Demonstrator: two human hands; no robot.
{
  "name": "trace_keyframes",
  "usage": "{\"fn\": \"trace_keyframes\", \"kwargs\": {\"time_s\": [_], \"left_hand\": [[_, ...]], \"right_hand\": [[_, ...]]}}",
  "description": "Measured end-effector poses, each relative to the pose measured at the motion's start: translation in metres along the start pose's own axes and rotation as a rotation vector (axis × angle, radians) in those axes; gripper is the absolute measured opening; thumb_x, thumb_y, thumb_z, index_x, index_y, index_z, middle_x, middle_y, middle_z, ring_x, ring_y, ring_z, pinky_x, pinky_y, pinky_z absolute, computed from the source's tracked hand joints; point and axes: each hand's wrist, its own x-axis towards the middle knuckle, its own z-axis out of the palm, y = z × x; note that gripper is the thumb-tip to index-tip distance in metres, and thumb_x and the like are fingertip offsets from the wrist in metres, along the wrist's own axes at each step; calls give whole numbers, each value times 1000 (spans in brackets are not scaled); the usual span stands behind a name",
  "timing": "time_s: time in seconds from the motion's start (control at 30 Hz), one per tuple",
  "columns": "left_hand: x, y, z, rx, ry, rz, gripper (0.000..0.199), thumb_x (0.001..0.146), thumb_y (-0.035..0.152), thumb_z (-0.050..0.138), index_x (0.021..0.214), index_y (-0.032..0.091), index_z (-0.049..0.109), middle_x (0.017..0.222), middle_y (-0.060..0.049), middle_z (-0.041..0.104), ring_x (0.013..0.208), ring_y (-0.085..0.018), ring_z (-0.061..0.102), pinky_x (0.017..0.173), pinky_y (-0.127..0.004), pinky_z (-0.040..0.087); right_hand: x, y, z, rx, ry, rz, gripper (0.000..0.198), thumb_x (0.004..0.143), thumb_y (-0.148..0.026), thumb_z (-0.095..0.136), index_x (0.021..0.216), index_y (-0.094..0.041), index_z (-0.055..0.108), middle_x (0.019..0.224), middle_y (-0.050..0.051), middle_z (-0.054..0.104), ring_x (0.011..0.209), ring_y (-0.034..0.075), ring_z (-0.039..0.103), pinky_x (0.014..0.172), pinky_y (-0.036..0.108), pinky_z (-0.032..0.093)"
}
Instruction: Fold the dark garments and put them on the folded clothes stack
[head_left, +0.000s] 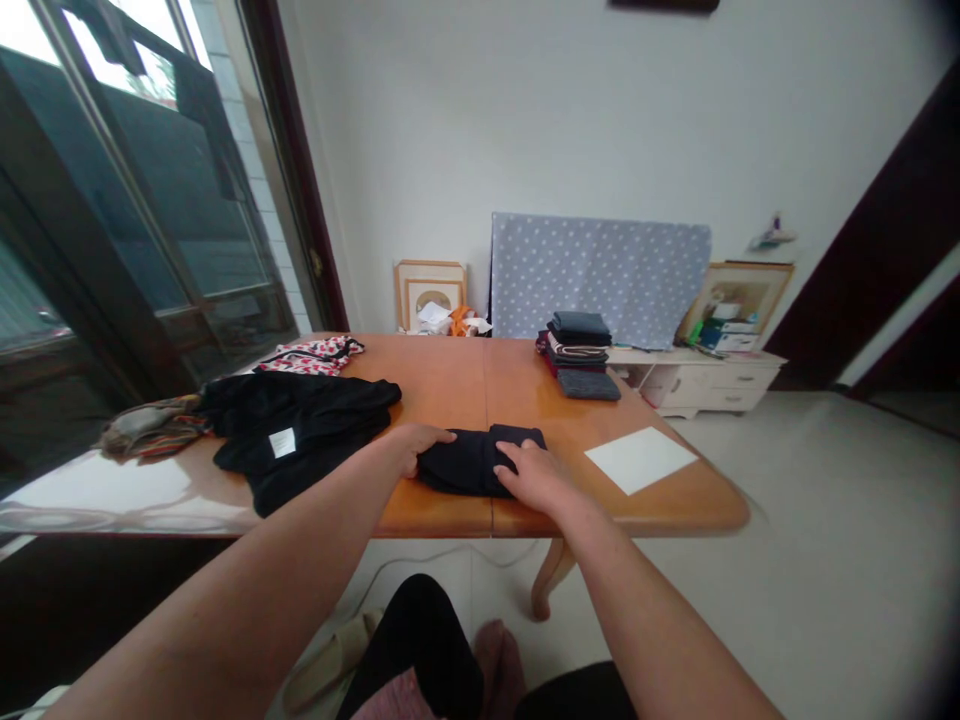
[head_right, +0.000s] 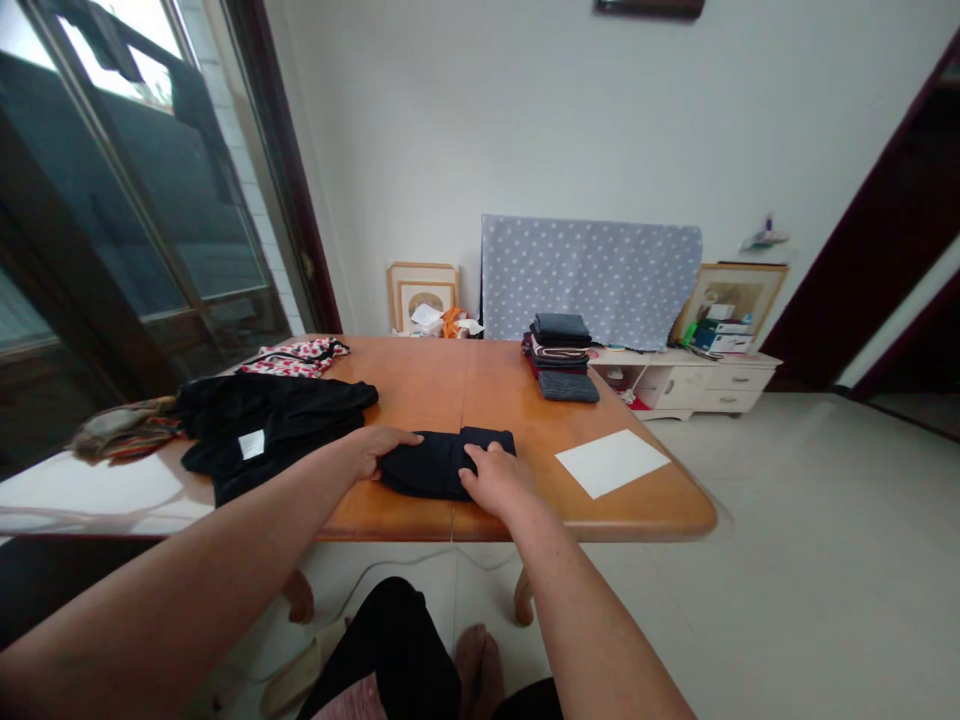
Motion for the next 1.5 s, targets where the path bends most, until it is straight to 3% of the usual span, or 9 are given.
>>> {"fn": "trace_keyframes", "kwargs": {"time_s": [0.23, 0.53, 0.7, 0.83, 0.97, 1.17, 1.33, 1.5], "left_hand": [[1, 4, 4, -200, -59, -63, 17, 74, 15, 71, 90, 15, 66, 81, -10, 76, 67, -22, 72, 62, -31, 59], [0, -6, -6, -411, -134, -183, 11, 82, 25, 63, 80, 15, 65, 75, -12, 74, 66, -26, 72, 64, -37, 61], [-7, -3, -5, -444, -158, -163, 6, 75, 19, 66, 79, 14, 67, 72, -11, 74, 65, -23, 72, 61, -32, 60], [-14, 5, 2, -413, -142, 4, 8, 70, 14, 63, 78, 14, 66, 72, -9, 73, 62, -21, 70, 59, -29, 58], [-18, 22, 17, -359, -94, 159, 7, 67, 13, 65, 72, 16, 62, 65, -3, 69, 54, -15, 64, 51, -23, 50], [-28, 48, 62, -179, -110, 286, 15, 63, 13, 67, 62, 18, 53, 42, 7, 45, 34, -7, 39, 36, -19, 23], [-33, 52, 100, -79, -153, 279, 17, 66, 15, 64, 62, 19, 49, 41, 7, 40, 35, -8, 36, 37, -20, 22], [-28, 51, 112, -50, -129, 251, 18, 69, 19, 66, 63, 19, 49, 42, 7, 37, 37, -8, 35, 38, -21, 23]], "right_hand": [[0, 2, 0, 26, 23, -13, 52, 93, -51, 46, 142, -32, 50, 122, 13, 59, 105, 29, 62, 87, 38, 43], [-2, 3, 2, 51, 41, -17, 53, 92, -52, 46, 141, -33, 50, 122, 13, 59, 103, 31, 63, 84, 41, 44], [0, 2, 2, 54, 49, -13, 53, 91, -51, 47, 141, -33, 50, 122, 13, 59, 104, 31, 63, 85, 41, 45], [0, 3, 1, 48, 57, -16, 53, 91, -50, 47, 141, -33, 50, 121, 13, 60, 104, 30, 63, 85, 40, 45], [-2, 2, -1, 35, 56, -17, 52, 92, -50, 46, 141, -32, 50, 120, 13, 60, 103, 30, 63, 84, 39, 45], [-3, -2, -7, 34, 41, 25, 46, 89, -49, 48, 130, -31, 58, 115, 12, 62, 98, 30, 65, 80, 40, 47], [-3, -2, -5, 100, 46, 86, 41, 87, -45, 51, 120, -24, 63, 111, 13, 64, 92, 28, 66, 76, 38, 48], [-3, 2, -2, 155, 91, 80, 39, 86, -40, 53, 120, -22, 61, 111, 13, 66, 93, 29, 67, 75, 38, 49]]}}
